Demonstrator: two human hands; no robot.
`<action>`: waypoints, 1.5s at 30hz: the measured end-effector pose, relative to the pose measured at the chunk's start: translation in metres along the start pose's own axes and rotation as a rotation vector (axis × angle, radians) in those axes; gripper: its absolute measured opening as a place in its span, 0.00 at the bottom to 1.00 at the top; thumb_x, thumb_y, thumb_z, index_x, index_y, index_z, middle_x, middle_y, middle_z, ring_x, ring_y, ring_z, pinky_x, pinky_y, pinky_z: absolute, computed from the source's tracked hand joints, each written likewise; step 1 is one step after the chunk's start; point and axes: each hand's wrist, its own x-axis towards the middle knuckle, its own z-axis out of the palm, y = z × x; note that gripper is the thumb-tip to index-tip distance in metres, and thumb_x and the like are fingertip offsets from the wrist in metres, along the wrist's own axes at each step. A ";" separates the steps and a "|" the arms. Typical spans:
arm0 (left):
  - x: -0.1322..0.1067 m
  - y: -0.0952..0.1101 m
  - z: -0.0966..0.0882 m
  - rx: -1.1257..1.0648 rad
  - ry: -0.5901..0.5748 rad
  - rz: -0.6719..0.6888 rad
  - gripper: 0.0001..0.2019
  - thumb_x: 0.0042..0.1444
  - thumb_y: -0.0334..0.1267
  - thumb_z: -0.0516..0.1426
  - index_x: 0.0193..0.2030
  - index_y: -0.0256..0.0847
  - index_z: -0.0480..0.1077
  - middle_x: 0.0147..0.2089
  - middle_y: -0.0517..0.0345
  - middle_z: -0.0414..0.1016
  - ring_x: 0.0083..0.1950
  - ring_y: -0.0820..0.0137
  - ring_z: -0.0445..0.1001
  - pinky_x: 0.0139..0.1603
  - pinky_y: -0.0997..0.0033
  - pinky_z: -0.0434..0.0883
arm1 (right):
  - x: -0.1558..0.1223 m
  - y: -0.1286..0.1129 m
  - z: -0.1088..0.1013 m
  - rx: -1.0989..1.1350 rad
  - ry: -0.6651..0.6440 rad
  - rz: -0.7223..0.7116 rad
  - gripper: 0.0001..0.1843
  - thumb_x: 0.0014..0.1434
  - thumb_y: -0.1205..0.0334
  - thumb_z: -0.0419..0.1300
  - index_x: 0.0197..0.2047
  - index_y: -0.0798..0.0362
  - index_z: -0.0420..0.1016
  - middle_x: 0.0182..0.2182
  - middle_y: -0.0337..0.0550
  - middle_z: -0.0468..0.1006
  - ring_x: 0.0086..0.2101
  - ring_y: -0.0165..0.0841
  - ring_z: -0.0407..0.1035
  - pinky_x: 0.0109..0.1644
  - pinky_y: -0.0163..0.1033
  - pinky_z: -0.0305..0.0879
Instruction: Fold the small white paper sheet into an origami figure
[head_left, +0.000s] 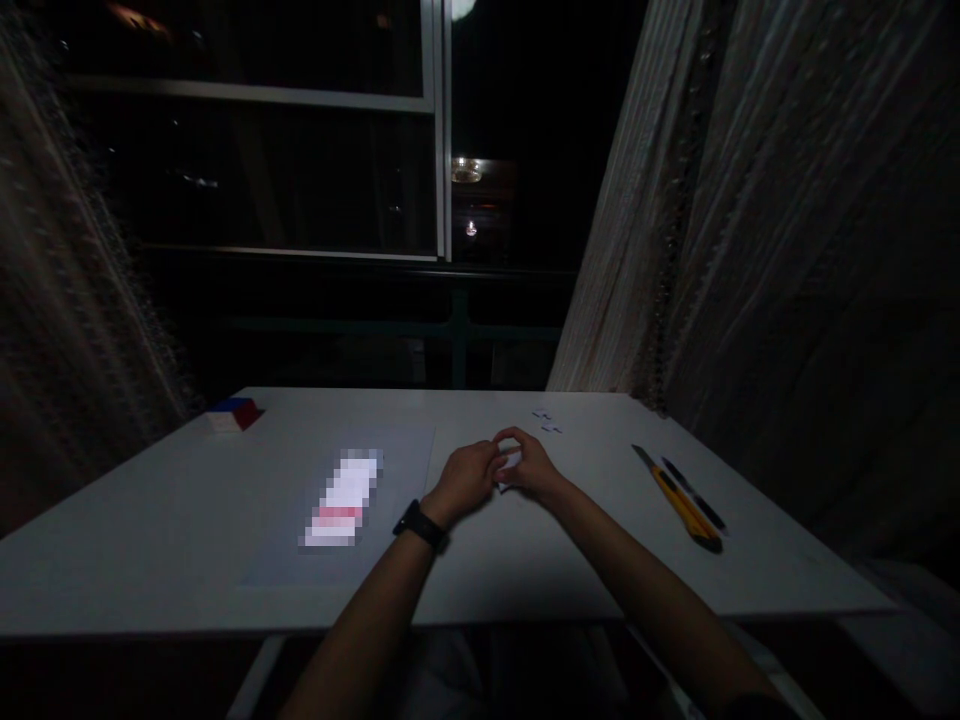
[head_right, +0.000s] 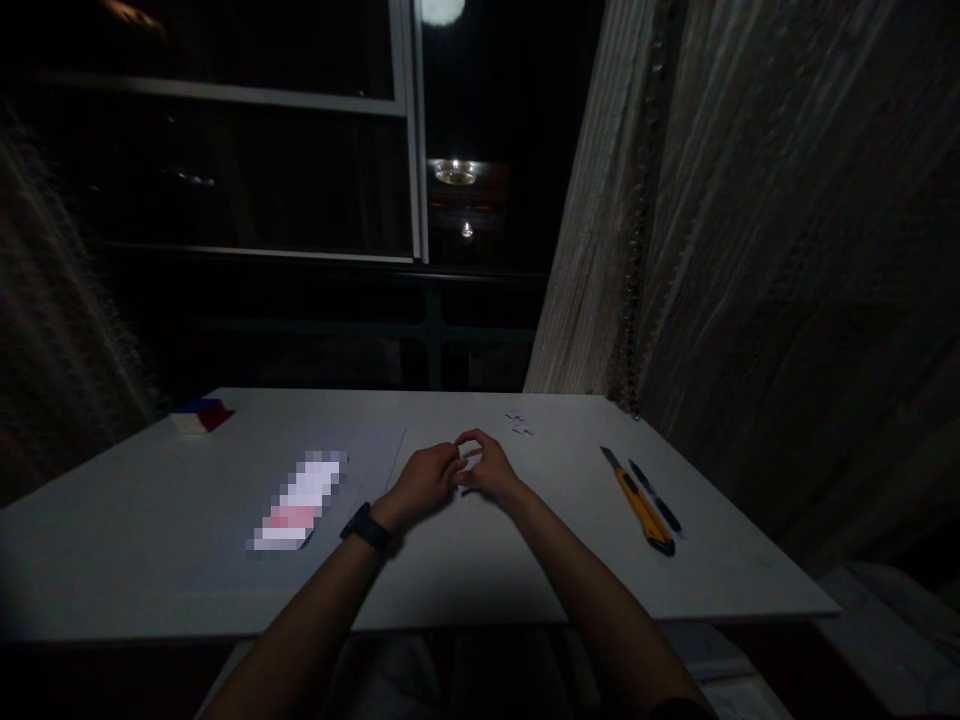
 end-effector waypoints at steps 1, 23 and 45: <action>0.000 0.000 0.000 -0.012 0.001 0.002 0.11 0.59 0.37 0.47 0.35 0.39 0.69 0.35 0.54 0.72 0.35 0.69 0.69 0.35 0.73 0.59 | 0.000 -0.001 0.001 -0.005 0.021 0.011 0.28 0.27 0.73 0.64 0.36 0.53 0.65 0.23 0.34 0.72 0.24 0.31 0.67 0.21 0.32 0.63; 0.012 -0.013 0.006 -0.868 0.278 -0.317 0.15 0.50 0.45 0.55 0.38 0.34 0.71 0.25 0.58 0.70 0.26 0.73 0.68 0.27 0.75 0.63 | 0.001 -0.004 0.001 0.162 0.246 -0.122 0.20 0.34 0.58 0.69 0.33 0.57 0.77 0.23 0.41 0.76 0.22 0.31 0.68 0.28 0.37 0.66; 0.010 -0.012 0.000 -0.787 0.229 -0.308 0.15 0.44 0.36 0.60 0.40 0.35 0.76 0.35 0.49 0.78 0.33 0.65 0.74 0.35 0.69 0.69 | -0.001 -0.008 -0.008 0.144 0.139 -0.146 0.22 0.35 0.61 0.69 0.38 0.56 0.77 0.26 0.42 0.77 0.25 0.32 0.69 0.32 0.40 0.66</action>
